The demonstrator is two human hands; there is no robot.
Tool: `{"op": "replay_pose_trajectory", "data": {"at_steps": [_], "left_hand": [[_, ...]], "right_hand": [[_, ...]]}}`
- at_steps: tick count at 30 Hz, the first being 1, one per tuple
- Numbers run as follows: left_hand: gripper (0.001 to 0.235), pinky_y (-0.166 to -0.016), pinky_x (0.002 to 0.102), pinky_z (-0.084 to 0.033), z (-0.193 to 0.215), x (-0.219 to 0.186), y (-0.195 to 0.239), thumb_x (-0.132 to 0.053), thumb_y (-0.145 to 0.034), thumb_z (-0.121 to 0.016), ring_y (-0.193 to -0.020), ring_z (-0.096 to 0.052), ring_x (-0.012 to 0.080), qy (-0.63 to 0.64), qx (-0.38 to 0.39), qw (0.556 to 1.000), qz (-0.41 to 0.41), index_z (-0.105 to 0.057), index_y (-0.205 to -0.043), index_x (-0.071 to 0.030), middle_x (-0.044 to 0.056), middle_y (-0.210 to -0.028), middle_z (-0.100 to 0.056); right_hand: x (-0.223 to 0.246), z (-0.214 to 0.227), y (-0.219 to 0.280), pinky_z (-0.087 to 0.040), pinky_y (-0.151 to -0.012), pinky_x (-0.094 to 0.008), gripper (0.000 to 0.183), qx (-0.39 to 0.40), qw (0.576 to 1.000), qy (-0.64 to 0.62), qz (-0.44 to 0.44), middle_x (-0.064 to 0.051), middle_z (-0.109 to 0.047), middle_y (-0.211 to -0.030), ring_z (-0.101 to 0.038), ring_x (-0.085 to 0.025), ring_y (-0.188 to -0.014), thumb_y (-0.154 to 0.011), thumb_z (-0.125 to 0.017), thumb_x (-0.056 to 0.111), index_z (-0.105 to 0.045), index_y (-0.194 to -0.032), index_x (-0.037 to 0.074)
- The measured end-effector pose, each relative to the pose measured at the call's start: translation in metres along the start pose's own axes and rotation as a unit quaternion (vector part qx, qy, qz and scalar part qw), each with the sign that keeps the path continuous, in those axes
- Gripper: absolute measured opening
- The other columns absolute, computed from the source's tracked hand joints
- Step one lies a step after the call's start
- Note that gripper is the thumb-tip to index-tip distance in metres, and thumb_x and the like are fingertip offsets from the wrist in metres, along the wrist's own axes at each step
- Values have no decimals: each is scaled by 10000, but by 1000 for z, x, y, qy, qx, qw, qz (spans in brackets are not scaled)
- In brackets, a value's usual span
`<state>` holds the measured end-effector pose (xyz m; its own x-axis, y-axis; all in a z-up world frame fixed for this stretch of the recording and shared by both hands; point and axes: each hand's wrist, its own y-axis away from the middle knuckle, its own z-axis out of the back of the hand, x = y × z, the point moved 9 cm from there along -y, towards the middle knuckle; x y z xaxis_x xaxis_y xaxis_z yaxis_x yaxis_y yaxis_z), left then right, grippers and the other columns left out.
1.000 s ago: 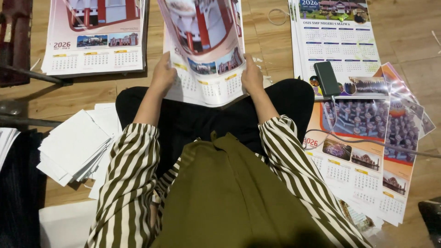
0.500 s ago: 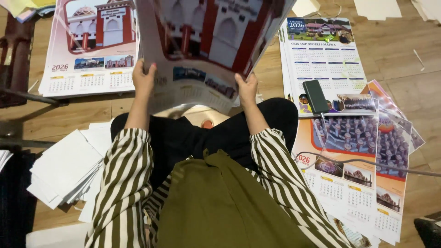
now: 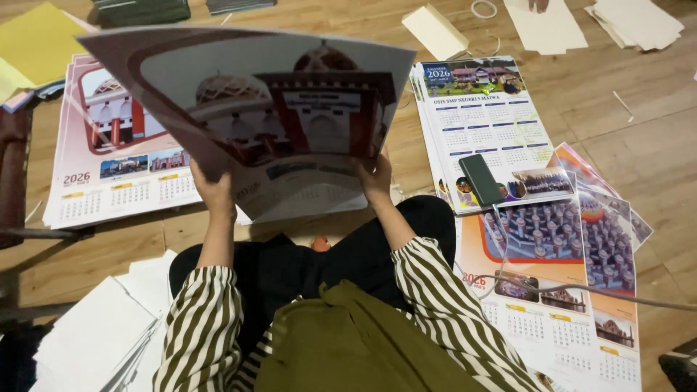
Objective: Organizing and quality-checking large wall calendars by flipping through pages and stacking them.
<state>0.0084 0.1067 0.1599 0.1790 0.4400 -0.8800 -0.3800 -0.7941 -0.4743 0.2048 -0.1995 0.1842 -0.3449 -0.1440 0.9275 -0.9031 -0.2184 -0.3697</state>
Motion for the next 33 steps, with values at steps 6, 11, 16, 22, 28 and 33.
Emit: {"op": "replay_pose_trajectory", "data": {"at_steps": [6,11,16,22,28,33], "left_hand": [[588,-1035,410,-280,-10,-1,-7,-6,-809,-617,-1206,-395,264,-58,-1,997,-54,-332,-1324,-29,178,-1271,-423],[573,-1039,444,-270,-21,5,-1,-55,-851,-619,-1220,-370,325,-98,1,995,-12,-296,-1317,21,233,-1276,-398],[683,-953,491,-398,-17,105,62,-248,-911,-542,-1168,-416,426,-203,58,957,197,-143,-1378,51,334,-1327,-303],[466,-890,528,-407,-29,119,96,-149,-917,-398,-1108,-470,426,-193,148,945,220,-242,-1350,-79,270,-1208,-480],[316,-830,433,-432,17,114,89,-83,-797,-492,-959,-566,314,-157,-52,956,240,-518,-1111,-106,169,-945,-595],[379,-876,447,-427,21,169,110,-259,-792,-530,-1088,-512,338,-263,6,871,414,-538,-1157,-158,181,-1096,-559]], "right_hand": [[-26,-16,-8,-426,-750,-357,137,-8,1000,-22,-19,-89,-611,-770,-538,-171,-744,-780,-678,142,-630,-873,54],[16,-27,-20,-457,-765,-333,137,1,995,64,78,-89,-639,-823,-589,-168,-814,-768,-670,69,-640,-902,73],[-187,-14,4,-456,-840,-443,341,80,945,238,-209,-161,-630,-969,-585,-339,-971,-789,-631,377,-635,-962,83],[-149,-38,19,-446,-868,-477,254,193,884,365,-220,-209,-600,-1054,-557,-426,-1003,-859,-447,81,-463,-1095,174],[-197,-15,11,-448,-837,-517,332,123,879,405,-221,-244,-572,-1122,-570,-423,-992,-890,-497,251,-429,-1195,138],[-263,-8,24,-466,-759,-540,338,223,774,514,-296,-244,-613,-937,-610,-408,-899,-837,-539,176,-428,-1108,7]]}}
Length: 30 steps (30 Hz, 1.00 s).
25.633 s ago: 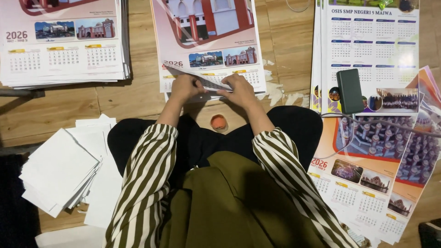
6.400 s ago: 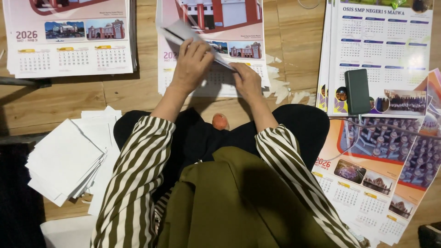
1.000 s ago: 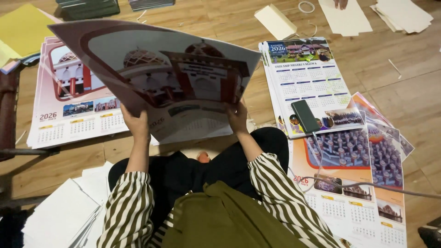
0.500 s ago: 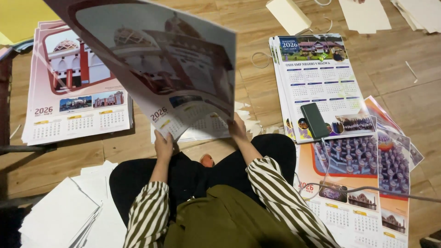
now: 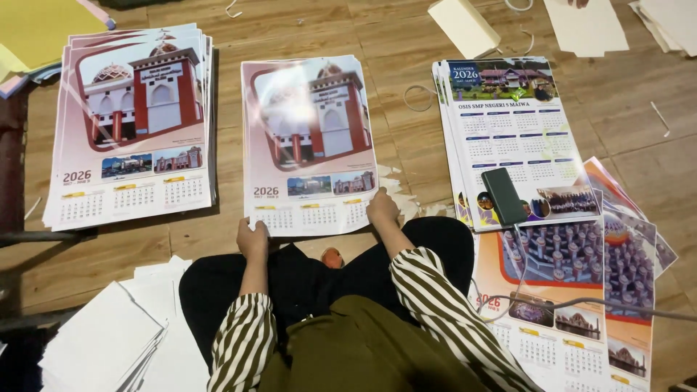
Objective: Organizing and quality-checking large wall calendars by flipping through pages and stacking them.
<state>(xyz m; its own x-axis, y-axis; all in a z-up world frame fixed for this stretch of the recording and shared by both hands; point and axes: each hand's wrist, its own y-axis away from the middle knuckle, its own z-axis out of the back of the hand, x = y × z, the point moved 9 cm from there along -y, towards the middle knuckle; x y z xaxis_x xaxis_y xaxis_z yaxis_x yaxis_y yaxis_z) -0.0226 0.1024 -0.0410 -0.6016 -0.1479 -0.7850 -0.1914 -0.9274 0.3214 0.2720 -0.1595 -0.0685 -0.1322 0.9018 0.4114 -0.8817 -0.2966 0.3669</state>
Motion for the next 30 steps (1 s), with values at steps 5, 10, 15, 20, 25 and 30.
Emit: {"op": "replay_pose_trajectory", "data": {"at_steps": [5,10,15,20,25,30], "left_hand": [[301,-716,375,-495,-4,18,-24,-235,-749,-597,-918,-578,261,84,-59,995,14,-596,-1042,-163,94,-928,-589],[315,-683,396,-495,3,17,-16,-257,-757,-592,-941,-555,296,164,-73,983,38,-595,-1022,-86,158,-974,-553],[384,-707,406,-503,4,8,-6,-197,-757,-612,-975,-547,321,119,-80,989,32,-550,-1104,-44,172,-999,-533],[408,-688,355,-525,8,16,-15,-199,-753,-638,-894,-553,279,232,-110,964,64,-526,-1122,-68,151,-963,-530],[483,-608,272,-592,10,-5,5,-260,-754,-650,-751,-557,227,388,-50,913,114,-461,-1157,-75,138,-932,-497],[593,-683,340,-547,-38,6,7,-288,-841,-587,-874,-573,306,318,138,925,153,-325,-1225,80,249,-1068,-447]], "right_hand": [[23,25,23,-470,-745,-552,344,-1,998,-66,12,-247,-609,-909,-610,-420,-895,-866,-492,132,-391,-1160,-16],[42,42,46,-429,-828,-563,369,17,992,-120,16,-294,-580,-1002,-563,-454,-989,-893,-444,94,-361,-1229,-33],[46,36,43,-434,-829,-552,375,32,993,-109,40,-288,-587,-1013,-569,-438,-990,-891,-455,104,-368,-1235,-20],[51,35,48,-414,-867,-542,411,39,980,-187,62,-317,-522,-1120,-515,-439,-1061,-885,-470,101,-365,-1257,-39],[34,6,20,-468,-816,-480,411,75,932,-350,55,-316,-529,-1112,-547,-405,-1023,-856,-546,87,-418,-1218,-60],[33,0,9,-511,-671,-457,349,59,926,-364,81,-322,-569,-998,-596,-399,-907,-831,-550,42,-445,-1147,-64]]}}
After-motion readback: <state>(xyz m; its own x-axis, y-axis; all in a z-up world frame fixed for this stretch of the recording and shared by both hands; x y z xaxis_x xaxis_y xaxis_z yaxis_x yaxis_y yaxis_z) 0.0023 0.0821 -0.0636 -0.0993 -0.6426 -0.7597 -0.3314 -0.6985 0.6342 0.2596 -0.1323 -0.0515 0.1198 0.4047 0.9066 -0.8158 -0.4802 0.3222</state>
